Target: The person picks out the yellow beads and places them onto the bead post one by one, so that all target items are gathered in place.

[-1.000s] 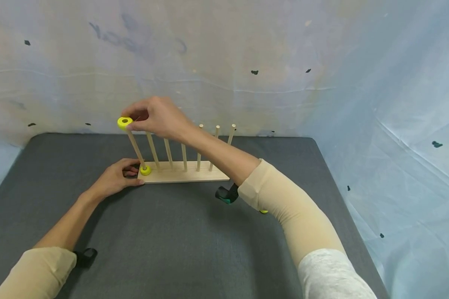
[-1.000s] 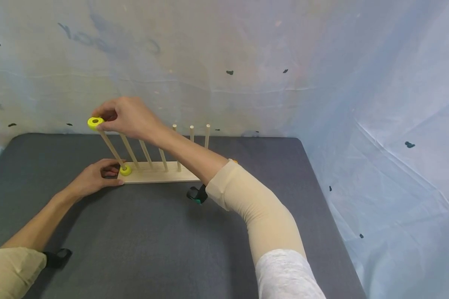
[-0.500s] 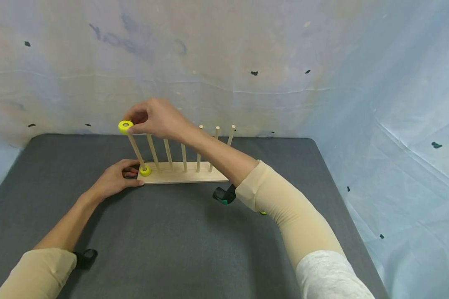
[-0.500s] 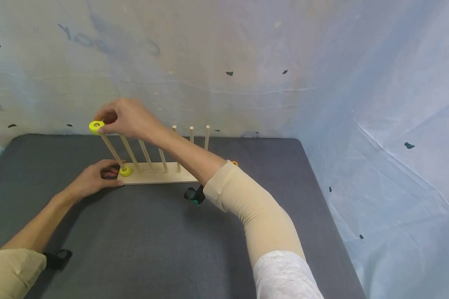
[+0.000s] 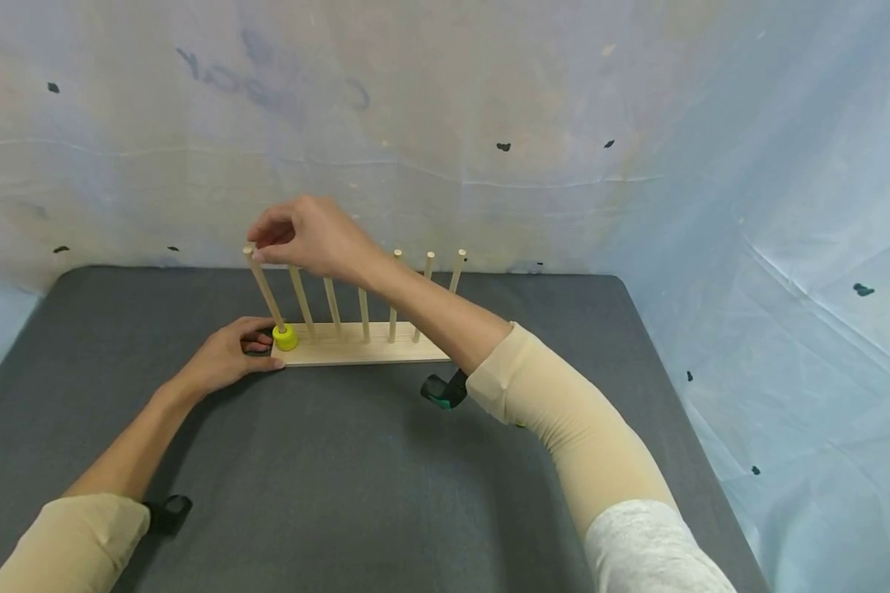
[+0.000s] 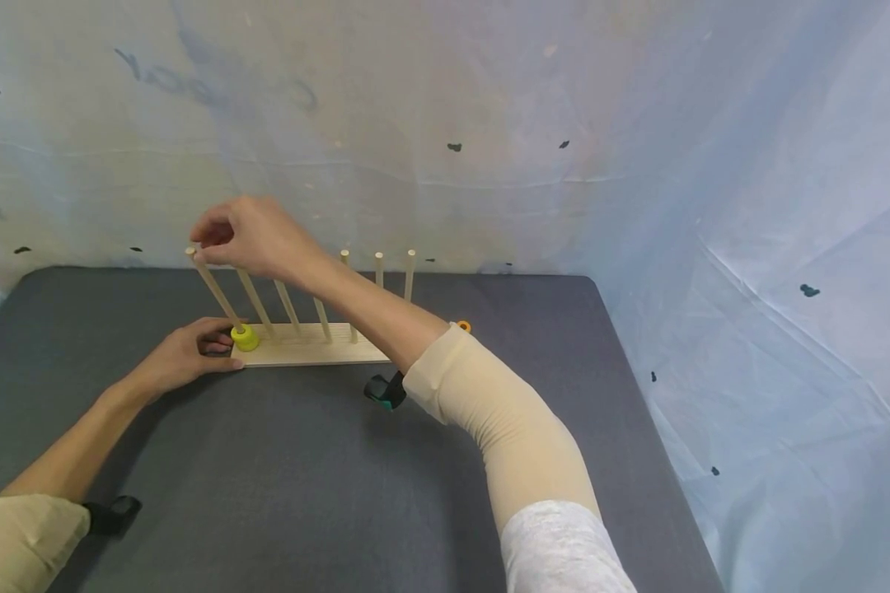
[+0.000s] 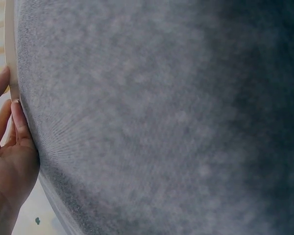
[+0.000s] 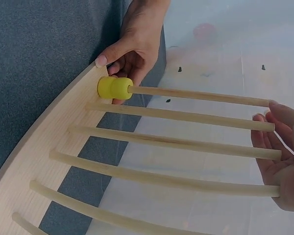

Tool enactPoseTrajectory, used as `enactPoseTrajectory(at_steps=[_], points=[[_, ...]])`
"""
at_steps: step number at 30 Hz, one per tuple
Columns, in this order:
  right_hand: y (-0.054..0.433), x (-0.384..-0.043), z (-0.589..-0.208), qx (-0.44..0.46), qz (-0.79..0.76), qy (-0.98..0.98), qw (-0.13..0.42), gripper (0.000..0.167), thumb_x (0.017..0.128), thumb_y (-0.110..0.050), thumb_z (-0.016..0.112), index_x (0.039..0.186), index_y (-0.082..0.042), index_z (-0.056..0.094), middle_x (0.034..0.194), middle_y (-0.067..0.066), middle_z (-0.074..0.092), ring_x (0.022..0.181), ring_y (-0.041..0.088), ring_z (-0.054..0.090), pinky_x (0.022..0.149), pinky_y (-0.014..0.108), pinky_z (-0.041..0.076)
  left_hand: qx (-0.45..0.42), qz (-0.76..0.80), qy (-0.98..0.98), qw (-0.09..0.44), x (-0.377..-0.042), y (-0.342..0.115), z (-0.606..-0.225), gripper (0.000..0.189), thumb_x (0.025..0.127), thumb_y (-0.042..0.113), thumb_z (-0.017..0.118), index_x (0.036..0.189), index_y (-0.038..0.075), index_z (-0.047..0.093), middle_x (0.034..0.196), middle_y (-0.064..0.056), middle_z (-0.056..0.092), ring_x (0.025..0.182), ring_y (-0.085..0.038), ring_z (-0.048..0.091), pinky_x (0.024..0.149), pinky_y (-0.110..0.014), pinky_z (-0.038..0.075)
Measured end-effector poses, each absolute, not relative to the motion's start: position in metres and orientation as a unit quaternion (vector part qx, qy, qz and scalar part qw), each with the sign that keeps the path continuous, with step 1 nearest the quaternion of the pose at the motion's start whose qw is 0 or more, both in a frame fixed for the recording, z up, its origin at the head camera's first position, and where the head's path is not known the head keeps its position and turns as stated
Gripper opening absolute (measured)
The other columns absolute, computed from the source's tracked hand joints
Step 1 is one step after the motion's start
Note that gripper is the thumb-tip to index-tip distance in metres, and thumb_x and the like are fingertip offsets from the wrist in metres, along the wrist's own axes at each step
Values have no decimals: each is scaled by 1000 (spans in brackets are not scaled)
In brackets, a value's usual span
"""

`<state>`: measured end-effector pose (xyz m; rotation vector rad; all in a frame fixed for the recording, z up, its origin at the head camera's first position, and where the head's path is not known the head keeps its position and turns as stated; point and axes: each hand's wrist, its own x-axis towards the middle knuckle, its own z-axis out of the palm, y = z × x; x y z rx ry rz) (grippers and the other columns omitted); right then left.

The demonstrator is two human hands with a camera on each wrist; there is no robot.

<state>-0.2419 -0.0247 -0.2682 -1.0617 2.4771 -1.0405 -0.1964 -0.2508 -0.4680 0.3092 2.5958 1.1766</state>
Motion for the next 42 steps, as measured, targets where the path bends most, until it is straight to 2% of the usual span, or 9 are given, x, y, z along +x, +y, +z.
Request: enactPoseTrajectory(at_steps=[12, 19, 27, 34, 42], points=[[-16, -242, -270, -368, -433, 814, 122, 27, 97, -16, 66, 123, -9, 69, 113, -2, 70, 99, 2, 63, 84, 13, 50, 110, 408, 897, 130, -196, -251, -471, 82, 86, 28, 81, 149, -4, 39, 137, -22, 46, 117, -35, 53, 97, -50, 46], [-11, -239, -266, -380, -472, 791, 89, 25, 96, -13, 67, 121, -7, 70, 113, 2, 71, 98, 3, 64, 85, 14, 51, 106, 411, 896, 133, -197, -250, -470, 83, 86, 27, 80, 150, -4, 38, 138, -23, 45, 118, -37, 51, 98, -52, 46], [0, -232, -262, -372, -496, 782, 59, 26, 95, -9, 68, 121, -4, 70, 113, 4, 71, 97, 6, 66, 86, 16, 52, 112, 405, 898, 130, -198, -251, -470, 83, 86, 29, 80, 150, -3, 38, 136, -21, 46, 117, -35, 53, 95, -48, 47], [17, -223, -267, -418, -548, 725, -4, 22, 93, -3, 69, 114, 3, 70, 108, 13, 71, 91, 11, 68, 83, 26, 56, 113, 404, 899, 126, -199, -252, -471, 82, 86, 29, 80, 150, -2, 39, 137, -22, 45, 116, -35, 53, 95, -49, 47], [39, -220, -274, -419, -570, 707, -4, 23, 94, -2, 67, 115, 7, 69, 109, 16, 69, 93, 12, 68, 84, 32, 57, 112, 407, 897, 129, -199, -253, -471, 81, 87, 28, 80, 150, -2, 38, 137, -22, 45, 116, -35, 52, 94, -49, 47]])
